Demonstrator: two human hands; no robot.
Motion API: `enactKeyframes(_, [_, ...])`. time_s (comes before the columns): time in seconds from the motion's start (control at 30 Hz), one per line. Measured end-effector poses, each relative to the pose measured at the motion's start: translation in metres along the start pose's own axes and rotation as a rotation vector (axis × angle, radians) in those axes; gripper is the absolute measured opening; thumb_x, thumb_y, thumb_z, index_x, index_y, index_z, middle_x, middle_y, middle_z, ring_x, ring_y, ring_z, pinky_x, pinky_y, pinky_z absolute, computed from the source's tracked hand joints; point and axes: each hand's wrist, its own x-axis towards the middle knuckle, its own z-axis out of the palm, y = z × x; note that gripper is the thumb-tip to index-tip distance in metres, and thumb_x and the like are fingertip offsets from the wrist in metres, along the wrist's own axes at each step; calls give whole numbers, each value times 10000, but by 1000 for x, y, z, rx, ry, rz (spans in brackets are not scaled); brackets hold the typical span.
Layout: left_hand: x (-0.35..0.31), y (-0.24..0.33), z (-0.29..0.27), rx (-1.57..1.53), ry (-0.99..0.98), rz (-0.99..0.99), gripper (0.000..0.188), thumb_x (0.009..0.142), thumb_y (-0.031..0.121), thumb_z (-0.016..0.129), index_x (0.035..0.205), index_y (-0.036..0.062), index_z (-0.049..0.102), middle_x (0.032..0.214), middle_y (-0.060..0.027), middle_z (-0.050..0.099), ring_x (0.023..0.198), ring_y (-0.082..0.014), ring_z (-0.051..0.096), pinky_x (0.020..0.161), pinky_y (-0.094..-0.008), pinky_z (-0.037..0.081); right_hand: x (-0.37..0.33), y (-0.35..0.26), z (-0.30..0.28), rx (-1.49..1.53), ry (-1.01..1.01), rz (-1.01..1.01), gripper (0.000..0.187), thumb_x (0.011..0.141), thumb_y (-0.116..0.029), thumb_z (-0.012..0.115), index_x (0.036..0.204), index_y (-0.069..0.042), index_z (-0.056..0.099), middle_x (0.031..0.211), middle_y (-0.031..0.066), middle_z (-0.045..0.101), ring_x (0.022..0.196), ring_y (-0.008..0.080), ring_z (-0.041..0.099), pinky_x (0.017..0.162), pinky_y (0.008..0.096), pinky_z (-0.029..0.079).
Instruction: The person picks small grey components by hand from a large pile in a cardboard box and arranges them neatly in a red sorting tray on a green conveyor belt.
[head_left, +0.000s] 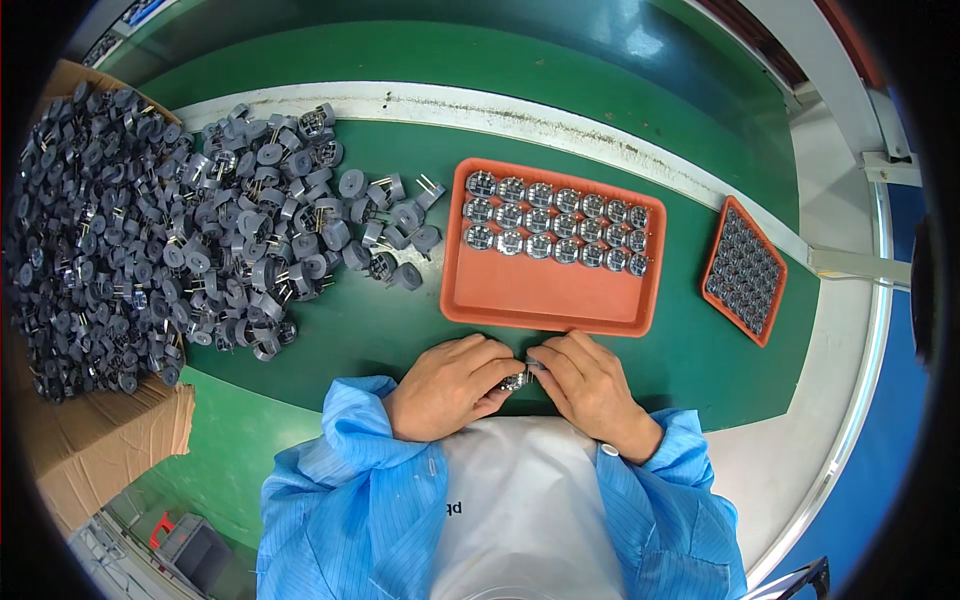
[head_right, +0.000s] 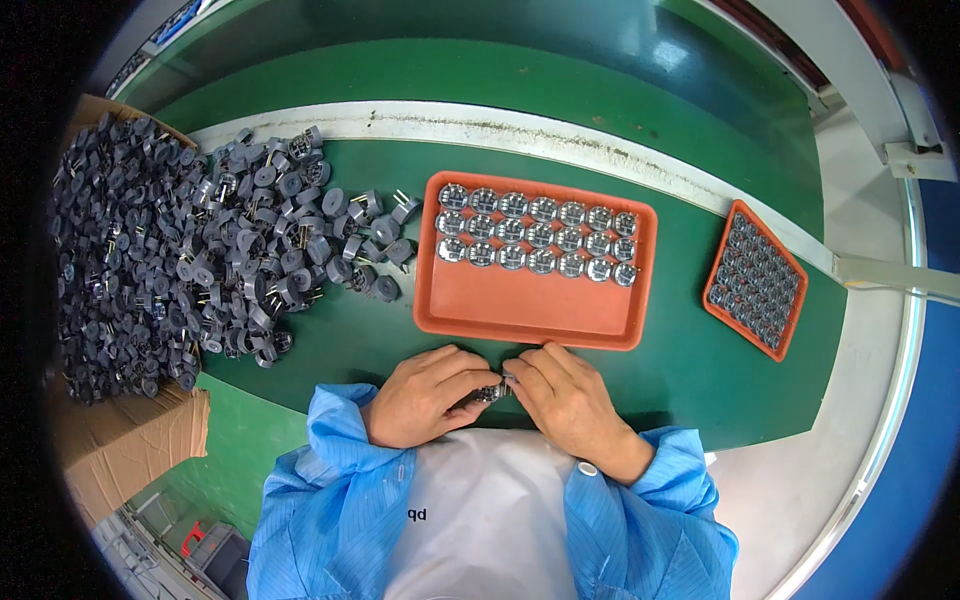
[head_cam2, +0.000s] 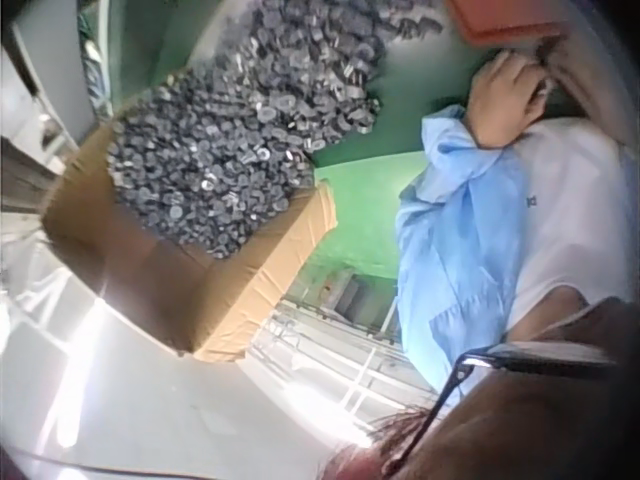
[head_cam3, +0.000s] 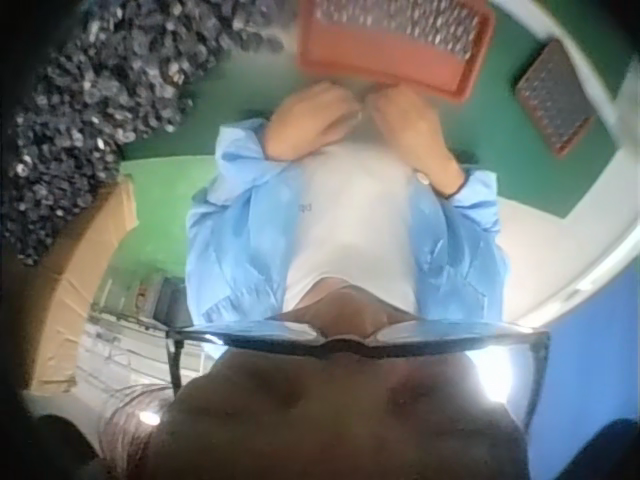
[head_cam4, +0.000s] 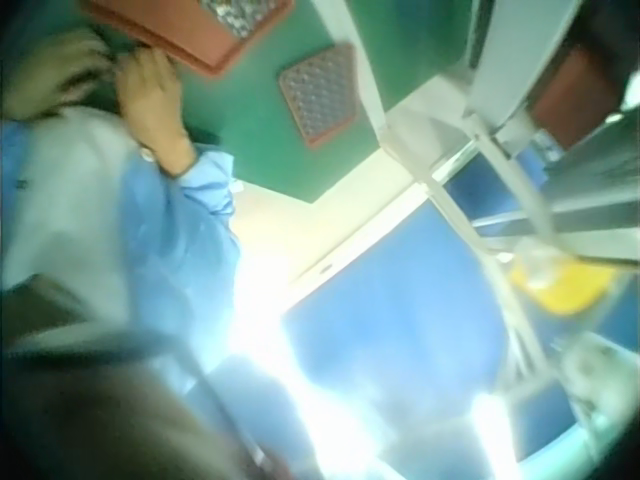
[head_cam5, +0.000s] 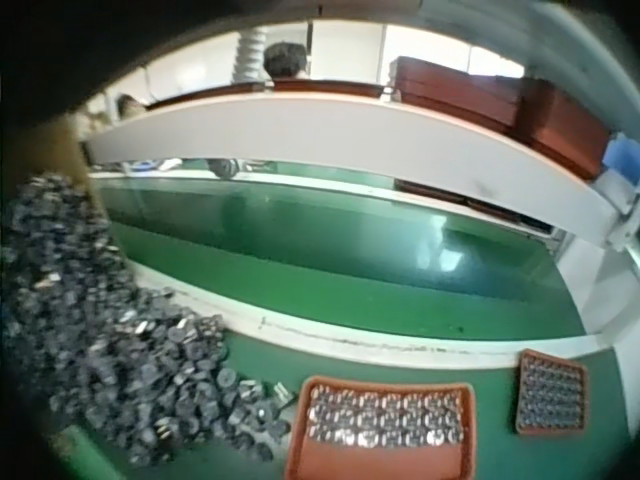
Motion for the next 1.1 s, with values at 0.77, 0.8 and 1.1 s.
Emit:
enactKeyframes(0.77, [46,-3,-33,458,419,-124,397,772,108,937,1081,23,702,1041,-115,734,949,-351,712,789,-438,577,52,27,-4,113,171,127,275,913,-49,851,1157,25,749,1018,171,742,914,383,728,796,475,600])
enactKeyframes(0.8, [47,-2,-32,461,420,-121,397,772,108,937,1081,23,702,1041,-115,734,949,-351,712,789,-438,577,52,28,-3,86,172,120,296,898,-82,873,1142,22,742,1029,171,749,925,382,730,800,473,601])
enactKeyframes(1.1, [52,4,-32,465,433,-244,413,762,166,940,1103,48,738,1032,-87,706,955,-329,686,797,-436,570,46,33,-12,43,156,169,328,867,-124,905,1101,22,728,1029,155,736,955,374,723,819,466,596])
